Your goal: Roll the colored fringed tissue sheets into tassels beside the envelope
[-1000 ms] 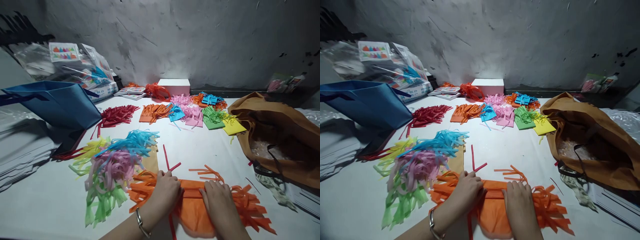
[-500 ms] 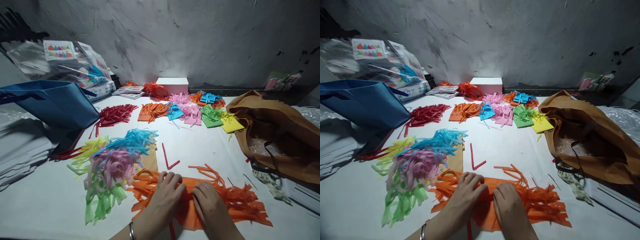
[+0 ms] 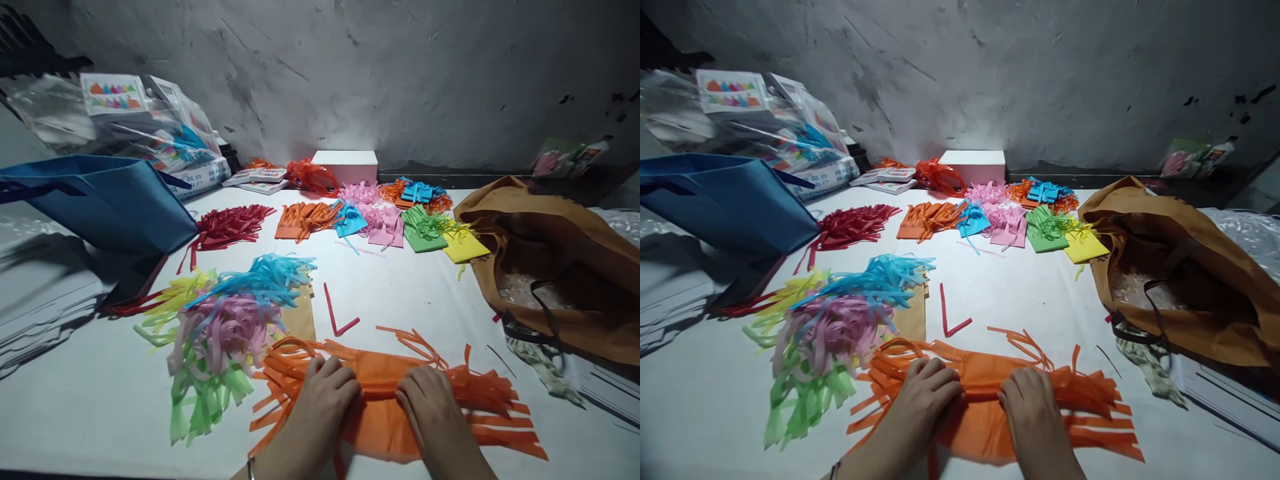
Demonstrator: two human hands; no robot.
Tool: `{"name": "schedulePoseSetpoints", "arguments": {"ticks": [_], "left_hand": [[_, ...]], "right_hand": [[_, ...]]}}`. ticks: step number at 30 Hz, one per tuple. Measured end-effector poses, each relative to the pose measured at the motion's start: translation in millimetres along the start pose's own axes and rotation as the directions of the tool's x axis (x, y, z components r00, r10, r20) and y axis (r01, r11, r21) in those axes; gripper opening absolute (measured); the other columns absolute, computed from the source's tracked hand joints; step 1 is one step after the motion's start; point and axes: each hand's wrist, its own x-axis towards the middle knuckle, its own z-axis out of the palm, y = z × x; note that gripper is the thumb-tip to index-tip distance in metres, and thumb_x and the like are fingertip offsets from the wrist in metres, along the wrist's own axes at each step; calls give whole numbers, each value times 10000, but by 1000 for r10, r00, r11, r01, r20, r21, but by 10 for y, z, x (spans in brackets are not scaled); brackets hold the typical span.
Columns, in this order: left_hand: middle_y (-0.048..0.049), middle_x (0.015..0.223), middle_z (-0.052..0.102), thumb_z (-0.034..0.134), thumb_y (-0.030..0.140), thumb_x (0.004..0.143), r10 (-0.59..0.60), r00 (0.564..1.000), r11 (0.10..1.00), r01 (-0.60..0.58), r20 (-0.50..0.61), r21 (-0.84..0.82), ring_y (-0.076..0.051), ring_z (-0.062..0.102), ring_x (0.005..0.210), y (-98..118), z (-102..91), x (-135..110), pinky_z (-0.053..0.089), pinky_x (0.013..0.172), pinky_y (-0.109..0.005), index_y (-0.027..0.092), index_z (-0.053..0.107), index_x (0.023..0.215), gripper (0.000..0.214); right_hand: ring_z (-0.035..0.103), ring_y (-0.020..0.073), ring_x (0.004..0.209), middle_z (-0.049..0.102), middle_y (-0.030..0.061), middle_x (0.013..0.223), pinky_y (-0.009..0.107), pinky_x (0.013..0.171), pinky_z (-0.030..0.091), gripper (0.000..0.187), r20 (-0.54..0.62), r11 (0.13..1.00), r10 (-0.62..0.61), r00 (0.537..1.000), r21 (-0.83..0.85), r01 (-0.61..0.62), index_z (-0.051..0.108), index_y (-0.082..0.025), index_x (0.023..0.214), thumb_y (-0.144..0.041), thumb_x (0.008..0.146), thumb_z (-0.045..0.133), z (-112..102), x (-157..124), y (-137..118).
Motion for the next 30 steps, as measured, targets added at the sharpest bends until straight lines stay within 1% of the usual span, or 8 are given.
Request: {"name": "schedulePoseSetpoints", "arguments": {"ticks": [5,8,11,14,17,24,27,30], "left_hand": [[-52,914,657,569,166,937,-228,973,973,225,48,47,-259,551,893,49,16,75,338,779,-404,186,626,806,144],[-60,958,641,567,184,930,-273,960,962,273,67,7,-263,564,913,45,4,109,354,780,-405,188,625,833,113],[-55,983,636,563,147,916,-278,958,958,282,74,-52,-250,567,916,43,-3,120,355,786,-400,192,627,882,85],[-42,964,639,558,89,904,-244,968,967,246,52,-58,-238,554,917,33,19,120,339,797,-400,195,632,880,132],[-26,922,629,599,70,894,-168,986,985,168,-5,-33,-222,527,890,2,53,109,320,791,-390,196,636,847,139],[-8,924,626,657,94,898,117,990,993,-115,-81,30,-202,485,884,-55,68,78,317,847,-380,210,633,833,135],[-9,945,637,677,61,869,141,986,990,-140,-88,21,-195,495,892,-50,74,91,321,875,-380,199,629,824,153],[-5,940,648,679,64,870,75,993,995,-80,-92,-61,-193,505,891,-46,67,105,327,846,-373,204,647,803,159]], "right_hand": [[513,244,761,558,20,793,405,736,342,163,-12,974,31,999,-223,-33,495,-244,797,-160,935,514,86,143,19],[519,256,742,563,27,772,407,702,335,159,-30,967,94,995,-236,-99,492,-240,784,-159,904,558,46,198,13],[540,244,800,588,31,838,434,797,363,118,-57,982,81,995,-166,-89,533,-223,855,-131,928,525,-57,215,-60],[548,216,879,608,25,898,431,927,352,208,-76,996,-88,993,8,89,580,-220,917,-76,957,437,-115,218,-173],[528,180,781,589,6,814,383,900,362,293,-73,977,-192,979,82,198,579,-209,853,-20,949,376,-78,227,-249],[511,196,768,575,6,814,365,813,360,206,-77,988,-132,988,72,137,551,-222,831,-81,942,450,40,252,-278],[500,189,747,564,-1,797,388,854,349,244,-67,985,-155,986,61,159,549,-225,826,-57,940,415,84,267,-305],[495,178,732,548,-9,768,381,866,350,291,-85,980,-178,980,74,185,537,-220,790,-24,940,383,102,237,-263]]}}
